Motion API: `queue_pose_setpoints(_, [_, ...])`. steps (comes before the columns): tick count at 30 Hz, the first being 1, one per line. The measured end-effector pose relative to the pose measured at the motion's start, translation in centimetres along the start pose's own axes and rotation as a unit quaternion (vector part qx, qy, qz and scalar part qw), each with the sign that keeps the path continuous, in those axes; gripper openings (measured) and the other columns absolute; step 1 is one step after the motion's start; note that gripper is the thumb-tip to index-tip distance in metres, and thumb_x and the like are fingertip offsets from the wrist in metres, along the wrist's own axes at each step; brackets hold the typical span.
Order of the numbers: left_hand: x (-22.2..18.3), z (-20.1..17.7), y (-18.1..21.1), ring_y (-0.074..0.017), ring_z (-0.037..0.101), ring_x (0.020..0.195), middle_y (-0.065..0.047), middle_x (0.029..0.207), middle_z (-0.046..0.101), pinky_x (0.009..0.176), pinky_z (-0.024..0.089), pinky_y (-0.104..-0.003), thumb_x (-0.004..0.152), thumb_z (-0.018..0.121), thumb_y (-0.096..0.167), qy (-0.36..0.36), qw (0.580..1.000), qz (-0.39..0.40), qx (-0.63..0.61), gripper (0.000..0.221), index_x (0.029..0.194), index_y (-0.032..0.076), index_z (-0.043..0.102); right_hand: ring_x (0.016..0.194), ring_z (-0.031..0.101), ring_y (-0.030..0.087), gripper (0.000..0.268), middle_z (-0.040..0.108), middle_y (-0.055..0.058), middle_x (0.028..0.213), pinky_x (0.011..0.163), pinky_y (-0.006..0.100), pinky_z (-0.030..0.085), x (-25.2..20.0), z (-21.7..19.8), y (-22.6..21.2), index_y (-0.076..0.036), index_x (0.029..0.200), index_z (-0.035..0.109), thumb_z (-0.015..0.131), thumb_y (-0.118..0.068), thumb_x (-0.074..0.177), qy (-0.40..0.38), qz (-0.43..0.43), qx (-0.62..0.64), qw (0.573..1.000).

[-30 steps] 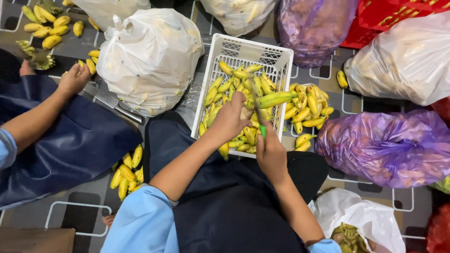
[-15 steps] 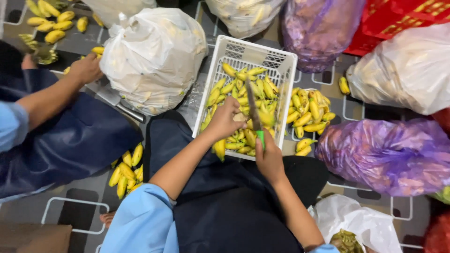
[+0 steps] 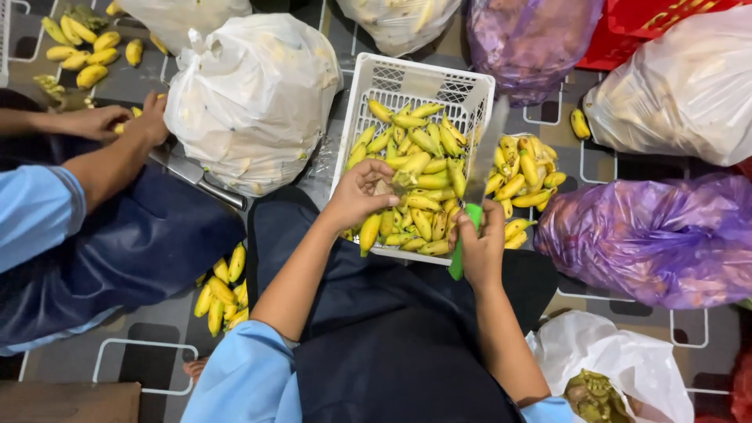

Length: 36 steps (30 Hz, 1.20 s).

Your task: Using a knife to separate individual bananas from bunches and sorting them into a plastic crate.

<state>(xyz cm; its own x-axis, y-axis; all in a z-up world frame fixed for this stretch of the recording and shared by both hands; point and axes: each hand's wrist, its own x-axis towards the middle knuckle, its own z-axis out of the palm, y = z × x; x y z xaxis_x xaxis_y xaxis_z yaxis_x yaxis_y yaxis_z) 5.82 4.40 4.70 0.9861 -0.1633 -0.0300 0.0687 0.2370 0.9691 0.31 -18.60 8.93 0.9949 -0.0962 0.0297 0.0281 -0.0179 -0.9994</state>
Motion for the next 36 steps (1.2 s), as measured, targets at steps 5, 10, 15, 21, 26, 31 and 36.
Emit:
queue_pose_setpoints(5, [-0.7,-0.1,0.9,-0.0101,0.063,0.079,-0.005,0.090,0.066,0.074,0.053,-0.022,0.067,0.079,-0.005,-0.019,0.991,0.051,-0.118,0.050,0.110,0.004,0.055,0.041,0.053,0.014,0.024,0.059,0.009,0.069,0.035,0.026,0.046,0.0,1.2,1.2,-0.003,0.111,0.047,0.057,-0.014,0.092,0.021,0.073,0.061,0.995])
queue_pose_setpoints(10, [-1.1,0.8,1.6,-0.0214,0.064,0.079,-0.013,0.089,0.063,0.072,0.056,-0.030,0.065,0.067,-0.009,-0.065,0.947,0.108,-0.296,0.050,0.109,-0.002,0.046,0.045,0.054,0.009,0.028,0.064,0.012,0.102,0.036,0.024,0.048,-0.1,1.7,4.8,-0.011,0.113,0.041,0.057,-0.025,0.094,0.005,0.117,0.192,0.974])
queue_pose_setpoints(15, [-1.4,2.2,0.6,-0.0262,0.067,0.088,-0.015,0.097,0.064,0.075,0.059,-0.033,0.068,0.073,0.000,-0.073,0.926,0.129,-0.348,0.051,0.107,0.002,0.041,0.043,0.048,0.013,0.040,0.066,0.017,0.100,0.036,0.022,0.041,-1.8,1.5,9.3,-0.032,0.128,0.031,0.053,-0.039,0.096,-0.107,0.122,0.397,0.903])
queue_pose_setpoints(21, [-3.4,2.2,2.0,-0.0205,0.058,0.080,-0.008,0.088,0.053,0.067,0.051,-0.031,0.071,0.074,0.001,-0.010,1.000,0.009,0.025,0.047,0.104,0.006,0.040,0.038,0.049,0.011,0.039,0.067,0.017,0.099,0.031,0.024,0.041,-1.6,1.5,6.3,-0.023,0.116,0.037,0.063,-0.026,0.088,-0.089,0.143,0.373,0.912])
queue_pose_setpoints(26, [-4.2,2.3,4.7,-0.0455,0.057,0.095,-0.024,0.100,0.053,0.078,0.045,-0.050,0.081,0.074,0.029,-0.051,0.955,-0.094,0.277,0.050,0.110,0.009,0.039,0.037,0.047,0.013,0.038,0.066,0.016,0.087,0.031,0.024,0.041,-2.1,1.2,5.4,-0.023,0.118,0.038,0.063,-0.023,0.089,-0.067,0.133,0.333,0.931])
queue_pose_setpoints(31, [-4.5,2.1,3.1,-0.0273,0.064,0.073,-0.020,0.090,0.060,0.064,0.053,-0.037,0.078,0.072,0.017,0.013,0.965,-0.112,0.238,0.044,0.114,0.009,0.047,0.036,0.053,0.017,0.036,0.060,0.014,0.060,0.032,0.026,0.044,-1.5,0.1,5.4,-0.013,0.112,0.043,0.062,-0.034,0.090,-0.034,0.128,0.163,0.978])
queue_pose_setpoints(36, [-4.0,2.9,4.9,-0.0412,0.059,0.109,-0.019,0.116,0.064,0.090,0.050,-0.047,0.071,0.072,0.000,0.037,0.958,0.041,0.283,0.039,0.106,0.010,0.058,0.050,0.061,0.028,0.026,0.059,0.012,0.059,0.051,0.037,0.047,-2.4,-0.7,-0.2,-0.007,0.114,0.052,0.055,-0.018,0.090,0.106,-0.017,-0.235,0.966])
